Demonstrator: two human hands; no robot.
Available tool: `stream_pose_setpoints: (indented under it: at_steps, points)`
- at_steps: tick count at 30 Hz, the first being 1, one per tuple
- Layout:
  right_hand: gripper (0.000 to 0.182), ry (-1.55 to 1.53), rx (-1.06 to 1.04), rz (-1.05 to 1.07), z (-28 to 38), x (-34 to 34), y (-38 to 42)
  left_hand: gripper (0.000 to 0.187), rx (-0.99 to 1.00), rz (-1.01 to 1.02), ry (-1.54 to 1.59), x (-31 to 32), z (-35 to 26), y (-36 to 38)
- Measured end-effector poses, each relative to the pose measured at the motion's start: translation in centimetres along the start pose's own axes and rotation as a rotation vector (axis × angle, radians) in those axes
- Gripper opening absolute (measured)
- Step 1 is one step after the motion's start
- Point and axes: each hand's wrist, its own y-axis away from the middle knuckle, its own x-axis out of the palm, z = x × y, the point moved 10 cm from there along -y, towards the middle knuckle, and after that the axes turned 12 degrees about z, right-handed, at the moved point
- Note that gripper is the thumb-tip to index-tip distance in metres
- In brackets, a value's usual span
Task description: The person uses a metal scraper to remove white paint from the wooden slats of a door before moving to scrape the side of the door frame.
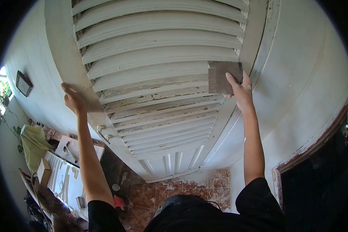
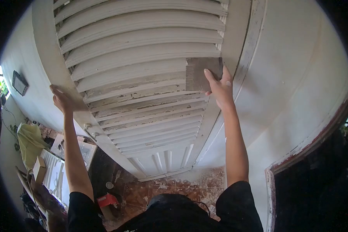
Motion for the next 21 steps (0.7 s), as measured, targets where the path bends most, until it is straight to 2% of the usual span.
stream_pose_setpoints:
  at_steps: [5,11,15,17,21]
  points:
    - [0.027,0.025,-0.017,0.074,0.8,2.1,0.1,0.07,-0.024,0.006,0.023,0.0,0.1,0.4]
    - [0.029,0.042,-0.038,0.013,1.9,1.6,0.2,0.068,0.023,-0.019,-0.008,-0.2,-0.5,0.3]
    - [0.03,0.091,0.006,0.07,2.0,2.6,0.3,0.068,0.033,0.004,0.003,0.0,-0.4,0.2]
    - [0.03,0.067,0.008,0.0,0.9,1.3,-0.1,0.068,0.044,-0.018,0.003,0.0,-0.9,0.3]
    - [0.03,0.032,-0.009,0.048,1.9,3.7,0.9,0.069,-0.003,0.007,-0.055,-0.1,-0.3,0.2]
